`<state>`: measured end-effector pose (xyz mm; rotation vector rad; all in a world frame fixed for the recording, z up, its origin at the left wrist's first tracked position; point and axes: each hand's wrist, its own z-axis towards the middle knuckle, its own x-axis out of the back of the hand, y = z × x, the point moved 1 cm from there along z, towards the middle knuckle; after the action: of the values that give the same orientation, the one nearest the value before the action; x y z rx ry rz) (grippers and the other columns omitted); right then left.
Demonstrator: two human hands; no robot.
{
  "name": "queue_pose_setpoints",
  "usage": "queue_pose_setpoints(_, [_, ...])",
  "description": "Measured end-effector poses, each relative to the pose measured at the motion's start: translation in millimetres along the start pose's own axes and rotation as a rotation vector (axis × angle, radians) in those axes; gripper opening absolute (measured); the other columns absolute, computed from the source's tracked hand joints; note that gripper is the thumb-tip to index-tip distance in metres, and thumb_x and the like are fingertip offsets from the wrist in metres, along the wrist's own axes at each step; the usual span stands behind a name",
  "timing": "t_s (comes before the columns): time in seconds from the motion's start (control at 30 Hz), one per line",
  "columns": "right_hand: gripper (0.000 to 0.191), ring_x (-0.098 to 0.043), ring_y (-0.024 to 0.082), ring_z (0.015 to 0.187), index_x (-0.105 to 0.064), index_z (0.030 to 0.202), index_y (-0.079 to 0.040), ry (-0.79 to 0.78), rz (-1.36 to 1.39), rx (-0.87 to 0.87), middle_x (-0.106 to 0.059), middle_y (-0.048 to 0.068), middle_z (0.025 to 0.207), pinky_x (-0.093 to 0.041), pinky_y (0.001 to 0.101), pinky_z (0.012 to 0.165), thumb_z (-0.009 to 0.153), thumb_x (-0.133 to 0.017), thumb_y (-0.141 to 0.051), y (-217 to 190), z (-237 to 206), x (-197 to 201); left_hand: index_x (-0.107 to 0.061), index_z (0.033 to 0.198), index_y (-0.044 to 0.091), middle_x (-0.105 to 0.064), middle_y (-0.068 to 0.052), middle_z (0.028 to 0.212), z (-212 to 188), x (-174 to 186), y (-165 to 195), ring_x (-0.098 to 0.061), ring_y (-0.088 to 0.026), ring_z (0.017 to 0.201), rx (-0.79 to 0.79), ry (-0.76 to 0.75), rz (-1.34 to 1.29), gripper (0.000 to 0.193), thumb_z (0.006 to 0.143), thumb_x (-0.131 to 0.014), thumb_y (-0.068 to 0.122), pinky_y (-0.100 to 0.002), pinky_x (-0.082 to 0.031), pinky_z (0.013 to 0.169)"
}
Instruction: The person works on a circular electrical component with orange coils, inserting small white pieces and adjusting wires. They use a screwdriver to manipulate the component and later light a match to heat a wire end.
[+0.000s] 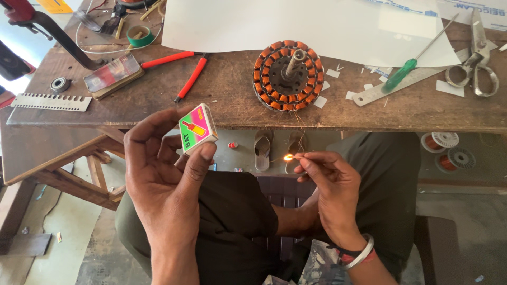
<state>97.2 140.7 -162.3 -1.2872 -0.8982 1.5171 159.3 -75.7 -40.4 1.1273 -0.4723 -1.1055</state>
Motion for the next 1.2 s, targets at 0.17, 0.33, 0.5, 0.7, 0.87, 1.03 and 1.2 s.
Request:
queue_pose_setpoints(0.17, [0.013,-0.073,0.018,0.085,-0.071,0.108,0.001,0.011,-0.006,-0.001,-0.078,0.013,0.103,-0.059,0.0282,0.072,0.096,-0.071,-0.003,0,0,2,-0.048,0.139,0.0,-0.059,-0.013,0.138,1,1,1,-0.063,-0.016,0.117,-0.002,-0.003,-0.003,0.058,0.09,-0.08,-0.003,-0.027,-0.062,0.087])
queue_pose_setpoints(0.33, [0.013,-0.073,0.018,0.084,-0.07,0.108,0.001,0.012,0.026,0.0,-0.078,0.013,0.102,-0.06,0.0286,0.072,0.095,-0.071,-0.002,2,3,4,-0.048,0.138,0.0,-0.059,-0.012,0.137,1,0,0,-0.063,-0.016,0.116,0.008,0.003,-0.002,0.059,0.089,-0.08,-0.003,-0.027,-0.062,0.085])
queue_pose_setpoints(0.5, [0.013,-0.073,0.018,0.084,-0.07,0.108,0.002,0.073,-0.004,0.075,-0.075,0.011,0.097,-0.059,0.0286,0.073,0.096,-0.071,-0.002,-5,8,9,-0.048,0.139,0.0,-0.058,-0.012,0.137,1,1,0,-0.063,-0.016,0.118,-0.004,-0.002,-0.009,0.058,0.091,-0.08,-0.004,-0.027,-0.062,0.09])
queue_pose_setpoints(0.7, [0.012,-0.073,0.016,0.085,-0.07,0.109,0.001,0.124,-0.071,0.189,-0.074,0.008,0.098,-0.061,0.028,0.072,0.097,-0.071,0.0,-26,24,8,-0.048,0.138,0.001,-0.059,-0.011,0.136,0,1,0,-0.063,-0.015,0.118,0.005,0.0,0.01,0.058,0.09,-0.08,-0.004,-0.027,-0.061,0.09])
queue_pose_setpoints(0.87, [0.011,-0.073,0.014,0.089,-0.072,0.109,0.001,0.018,-0.103,0.228,-0.075,0.008,0.1,-0.062,0.0263,0.074,0.098,-0.071,0.0,-40,42,-5,-0.049,0.139,0.001,-0.059,-0.011,0.137,0,0,1,-0.063,-0.016,0.117,-0.003,-0.001,0.012,0.058,0.09,-0.08,-0.003,-0.027,-0.06,0.089])
queue_pose_setpoints(1.03, [0.01,-0.073,0.012,0.087,-0.074,0.108,0.001,-0.012,-0.156,0.216,-0.075,0.007,0.098,-0.061,0.0247,0.072,0.098,-0.073,-0.001,-43,53,-15,-0.049,0.138,0.001,-0.059,-0.012,0.138,1,0,1,-0.063,-0.016,0.116,0.005,0.008,-0.005,0.059,0.089,-0.08,-0.003,-0.027,-0.061,0.087])
queue_pose_setpoints(1.2, [0.01,-0.073,0.011,0.085,-0.074,0.108,0.001,-0.02,-0.195,0.208,-0.076,0.007,0.098,-0.061,0.0234,0.07,0.098,-0.072,0.0,-43,56,-19,-0.048,0.137,0.0,-0.06,-0.013,0.137,1,-1,1,-0.064,-0.016,0.113,0.009,0.011,0.005,0.057,0.089,-0.079,-0.003,-0.027,-0.062,0.084])
